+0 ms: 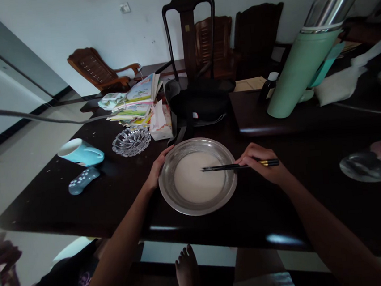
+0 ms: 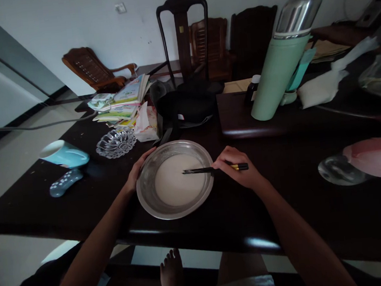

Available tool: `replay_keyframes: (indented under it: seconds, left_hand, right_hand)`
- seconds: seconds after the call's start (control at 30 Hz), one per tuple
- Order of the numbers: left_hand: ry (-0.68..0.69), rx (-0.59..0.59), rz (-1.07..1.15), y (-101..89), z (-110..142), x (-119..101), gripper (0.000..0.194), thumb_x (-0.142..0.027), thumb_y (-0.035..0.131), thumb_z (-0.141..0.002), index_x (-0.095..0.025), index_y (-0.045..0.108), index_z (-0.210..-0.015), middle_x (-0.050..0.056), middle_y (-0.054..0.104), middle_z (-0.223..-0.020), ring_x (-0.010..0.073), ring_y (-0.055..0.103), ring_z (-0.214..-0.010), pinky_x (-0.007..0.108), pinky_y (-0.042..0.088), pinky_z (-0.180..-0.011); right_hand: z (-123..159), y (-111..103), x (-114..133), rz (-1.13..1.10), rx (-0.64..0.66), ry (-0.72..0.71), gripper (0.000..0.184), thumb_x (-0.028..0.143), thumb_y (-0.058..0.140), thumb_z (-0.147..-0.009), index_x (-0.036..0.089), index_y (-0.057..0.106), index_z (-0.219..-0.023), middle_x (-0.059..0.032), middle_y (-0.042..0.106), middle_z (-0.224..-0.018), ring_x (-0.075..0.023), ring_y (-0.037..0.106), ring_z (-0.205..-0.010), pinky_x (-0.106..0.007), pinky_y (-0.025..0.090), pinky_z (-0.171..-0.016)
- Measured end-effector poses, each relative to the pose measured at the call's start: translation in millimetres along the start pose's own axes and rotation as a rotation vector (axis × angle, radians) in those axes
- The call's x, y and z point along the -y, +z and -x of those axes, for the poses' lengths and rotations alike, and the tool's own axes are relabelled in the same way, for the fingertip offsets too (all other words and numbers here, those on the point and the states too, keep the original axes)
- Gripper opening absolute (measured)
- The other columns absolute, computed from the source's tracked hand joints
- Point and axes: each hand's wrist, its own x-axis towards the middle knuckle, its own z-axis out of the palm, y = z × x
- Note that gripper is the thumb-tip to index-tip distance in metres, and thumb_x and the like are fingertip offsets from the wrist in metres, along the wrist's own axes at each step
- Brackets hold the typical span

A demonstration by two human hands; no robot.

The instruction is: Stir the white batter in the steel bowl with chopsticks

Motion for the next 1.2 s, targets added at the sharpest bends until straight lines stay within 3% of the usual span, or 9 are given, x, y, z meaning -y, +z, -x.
replay_keyframes:
  seconds: [0.13, 0.27, 0.37, 0.47, 0.57, 0.8, 0.93, 1.03, 1.2]
  left_hand:
    - [-0.023, -0.001, 0.024, -0.8, 0, 2, 0.070, -0.063, 0.054, -0.083, -0.017, 0.057, -0.135, 0.012, 0.057, -0.140, 0.0353, 0.047, -0.132, 0.047, 0.031, -0.114]
    - [-0.011, 0.000, 0.002, -0.6, 0, 2, 0.071, -0.063, 0.054, -0.082, -0.015, 0.056, -0.136, 0.012, 0.056, -0.141, 0.0360, 0.047, -0.132, 0.047, 0.031, -0.114]
    - [-0.002, 0.000, 0.006, -0.4, 0, 1, 0.071, -0.062, 0.054, -0.083, -0.016, 0.056, -0.136, 0.013, 0.057, -0.140, 0.0365, 0.046, -0.132, 0.049, 0.030, -0.114]
    - [0.004, 0.005, -0.005, -0.1, 0, 0, 0.071, -0.063, 0.052, -0.084, -0.015, 0.056, -0.136, 0.013, 0.057, -0.140, 0.0366, 0.045, -0.133, 0.048, 0.031, -0.114]
    - [0.010, 0.008, -0.024, -0.4, 1, 0, 0.070, -0.062, 0.052, -0.085, -0.015, 0.056, -0.136, 0.013, 0.058, -0.139, 0.0362, 0.046, -0.132, 0.048, 0.032, -0.113]
    - [-0.003, 0.004, -0.006, -1.2, 0, 3, 0.072, -0.063, 0.051, -0.085, -0.016, 0.054, -0.138, 0.013, 0.054, -0.143, 0.0361, 0.044, -0.135, 0.048, 0.028, -0.115]
    - [-0.009, 0.001, 0.018, -1.6, 0, 4, 0.070, -0.062, 0.053, -0.084, -0.016, 0.055, -0.137, 0.012, 0.055, -0.142, 0.0359, 0.044, -0.134, 0.049, 0.027, -0.116]
    - [-0.007, 0.000, 0.031, -2.8, -1, 7, 0.067, -0.061, 0.053, -0.084, -0.018, 0.057, -0.136, 0.011, 0.056, -0.141, 0.0344, 0.046, -0.133, 0.048, 0.028, -0.116]
    - [-0.017, 0.002, 0.033, -3.0, 0, 7, 0.065, -0.061, 0.053, -0.084, -0.020, 0.058, -0.135, 0.010, 0.056, -0.141, 0.0332, 0.047, -0.132, 0.045, 0.029, -0.116]
  right_hand:
    - [0, -1, 5, -0.067, 0.052, 0.016, 0.034, 0.032, 0.050, -0.096, 0.023, 0.070, -0.070, -0.0033, 0.072, -0.072, -0.0185, 0.062, -0.068, -0.036, 0.049, -0.068]
    - [-1, 11, 7, -0.047, 0.121, -0.033, 0.017, 0.027, 0.058, -0.092, 0.024, 0.072, -0.084, -0.0034, 0.075, -0.083, -0.0194, 0.064, -0.079, -0.038, 0.051, -0.076]
    - [-1, 10, 4, 0.000, 0.071, -0.041, 0.012, 0.026, 0.061, -0.090, 0.024, 0.072, -0.086, -0.0037, 0.075, -0.086, -0.0206, 0.064, -0.083, -0.039, 0.050, -0.078]
    - [0, 0, 2, -0.001, -0.008, -0.003, 0.024, 0.029, 0.056, -0.094, 0.024, 0.070, -0.075, -0.0038, 0.073, -0.076, -0.0205, 0.063, -0.075, -0.039, 0.049, -0.072]
    - [0, -3, 4, -0.040, 0.015, 0.004, 0.033, 0.030, 0.050, -0.096, 0.023, 0.068, -0.070, -0.0034, 0.072, -0.071, -0.0190, 0.062, -0.070, -0.037, 0.049, -0.069]
    - [-2, 12, 3, 0.020, 0.081, -0.076, 0.012, 0.027, 0.061, -0.091, 0.025, 0.071, -0.084, -0.0029, 0.076, -0.086, -0.0207, 0.064, -0.080, -0.040, 0.049, -0.077]
    - [0, -2, 0, 0.012, -0.007, -0.009, 0.027, 0.029, 0.054, -0.095, 0.024, 0.069, -0.073, -0.0030, 0.072, -0.074, -0.0200, 0.062, -0.072, -0.039, 0.047, -0.071]
    - [0, -3, 2, -0.037, 0.041, -0.001, 0.033, 0.030, 0.050, -0.097, 0.024, 0.068, -0.070, -0.0027, 0.072, -0.072, -0.0189, 0.062, -0.069, -0.038, 0.047, -0.069]
    - [-1, 13, 3, -0.017, 0.101, -0.049, 0.017, 0.030, 0.058, -0.092, 0.025, 0.071, -0.083, -0.0027, 0.075, -0.081, -0.0200, 0.063, -0.077, -0.039, 0.048, -0.076]
